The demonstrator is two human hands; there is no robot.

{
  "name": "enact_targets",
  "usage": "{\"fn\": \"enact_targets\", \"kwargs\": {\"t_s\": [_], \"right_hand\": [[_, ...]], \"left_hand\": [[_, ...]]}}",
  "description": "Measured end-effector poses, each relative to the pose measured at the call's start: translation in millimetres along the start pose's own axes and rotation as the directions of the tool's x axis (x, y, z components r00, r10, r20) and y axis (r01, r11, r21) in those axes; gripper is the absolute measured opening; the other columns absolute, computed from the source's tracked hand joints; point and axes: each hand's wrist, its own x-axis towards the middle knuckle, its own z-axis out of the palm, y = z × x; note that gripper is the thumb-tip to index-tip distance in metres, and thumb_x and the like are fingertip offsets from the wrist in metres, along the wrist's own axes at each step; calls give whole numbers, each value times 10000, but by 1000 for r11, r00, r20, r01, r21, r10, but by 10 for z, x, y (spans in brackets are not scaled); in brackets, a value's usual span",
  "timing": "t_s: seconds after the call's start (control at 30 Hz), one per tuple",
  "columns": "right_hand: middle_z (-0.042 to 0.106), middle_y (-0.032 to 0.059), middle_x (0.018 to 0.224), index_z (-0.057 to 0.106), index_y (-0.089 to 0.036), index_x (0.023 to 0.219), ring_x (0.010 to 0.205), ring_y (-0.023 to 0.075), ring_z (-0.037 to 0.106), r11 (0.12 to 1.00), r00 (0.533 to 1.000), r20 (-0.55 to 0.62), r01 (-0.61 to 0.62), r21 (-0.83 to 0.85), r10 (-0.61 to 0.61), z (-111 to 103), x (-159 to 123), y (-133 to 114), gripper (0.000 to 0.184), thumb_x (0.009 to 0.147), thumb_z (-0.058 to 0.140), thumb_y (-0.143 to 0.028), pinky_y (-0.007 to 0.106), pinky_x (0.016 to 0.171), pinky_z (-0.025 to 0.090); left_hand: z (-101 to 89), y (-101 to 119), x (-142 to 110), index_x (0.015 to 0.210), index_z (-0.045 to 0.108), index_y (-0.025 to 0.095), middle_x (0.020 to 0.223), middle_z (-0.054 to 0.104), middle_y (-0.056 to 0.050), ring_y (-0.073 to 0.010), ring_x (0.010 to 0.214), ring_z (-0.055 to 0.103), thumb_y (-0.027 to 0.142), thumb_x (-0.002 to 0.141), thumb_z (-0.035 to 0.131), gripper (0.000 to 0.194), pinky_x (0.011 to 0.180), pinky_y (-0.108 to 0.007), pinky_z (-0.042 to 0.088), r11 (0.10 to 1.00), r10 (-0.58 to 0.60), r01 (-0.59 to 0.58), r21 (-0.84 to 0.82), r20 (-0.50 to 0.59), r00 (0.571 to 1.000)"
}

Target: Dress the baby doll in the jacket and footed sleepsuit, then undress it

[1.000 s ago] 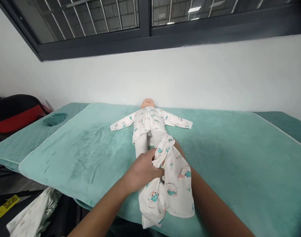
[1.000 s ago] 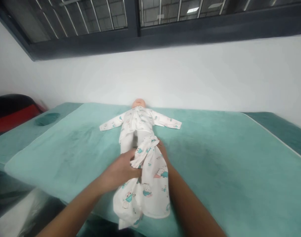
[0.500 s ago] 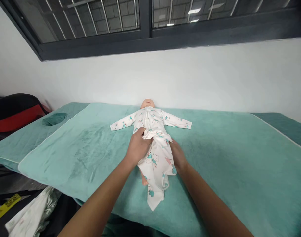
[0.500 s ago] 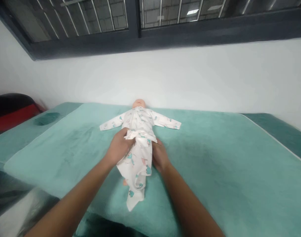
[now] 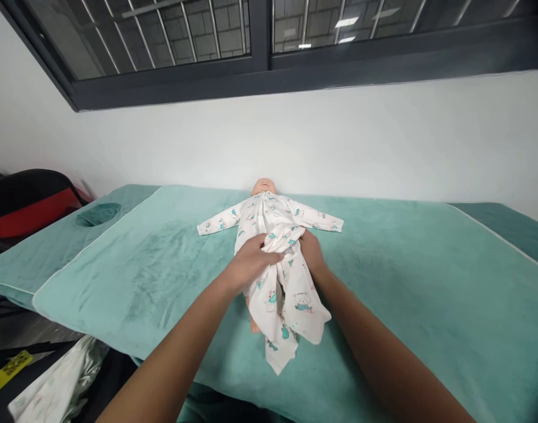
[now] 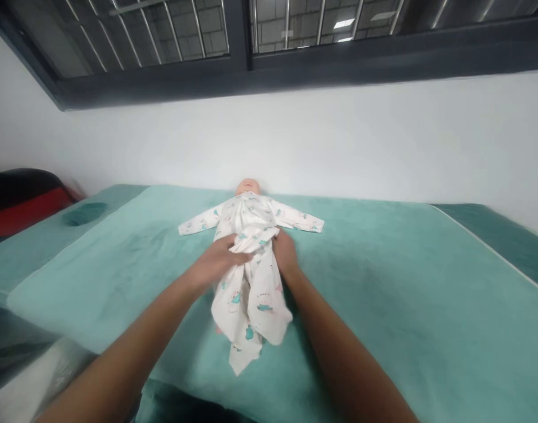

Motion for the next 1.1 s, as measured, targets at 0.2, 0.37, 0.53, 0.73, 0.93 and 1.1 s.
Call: {"fn": "enact_targets", "kwargs": {"t_s": [0.2, 0.37, 0.53, 0.73, 0.93, 1.1], "right_hand": [[704, 61, 1081, 690, -229, 1021, 969, 254, 609, 999, 1000, -21, -14, -40, 13, 78, 7, 151, 317, 832, 449, -311, 387, 885, 425], [701, 36, 1110, 684, -244, 1053, 1003, 257, 608, 995, 996, -27, -83, 62, 85, 80, -47, 99, 315, 833, 484, -348, 386, 893, 433], [649, 58, 1226, 606, -219, 1204, 1133, 265, 572, 948, 976, 204, -136, 287, 78, -126, -70, 0, 447, 833, 579, -465, 393, 971, 422], [592, 54, 1317, 496, -233, 1369, 1193, 297, 542, 952, 746, 659, -124, 279, -96, -405, -122, -47, 804, 642, 815, -365, 416, 1003, 433], [632, 35, 1260, 631, -231, 1230, 1143, 274, 575, 983, 865, 499, -43, 178, -53, -270, -116, 50, 511, 725, 701, -276, 404, 980, 440], [699, 33, 1070, 689, -195, 1066, 993, 231, 617, 983, 945, 321, 6, 182, -65, -134, -121, 81, 351, 722, 628, -227, 343, 873, 464]], "left_hand": [[53, -139, 332, 781, 555, 188, 790, 612, 9, -163, 761, 542, 262, 742, 597, 95, 675, -250, 378, 963, 144, -43, 266, -374, 916], [85, -204, 441, 793, 544, 195, 802, 604, 14, -152, 744, 522, 272, 749, 609, 109, 654, -237, 349, 948, 146, 2, 317, -443, 885], [56, -205, 358, 833, 562, 194, 833, 634, 2, -171, 768, 553, 292, 767, 602, 124, 663, -253, 366, 952, 104, 22, 305, -393, 914], [-50, -268, 146, 925, 604, 190, 942, 670, -8, -191, 872, 589, 274, 773, 591, 174, 754, -275, 412, 980, 106, -38, 194, -352, 930], [-97, -291, 8, 877, 603, 187, 882, 644, 2, -185, 839, 575, 309, 782, 585, 156, 726, -267, 401, 976, 84, -16, 216, -311, 947], [-97, -311, -27, 888, 609, 186, 890, 642, 4, -177, 814, 569, 312, 780, 585, 167, 704, -260, 398, 984, 92, -46, 172, -276, 957]]}}
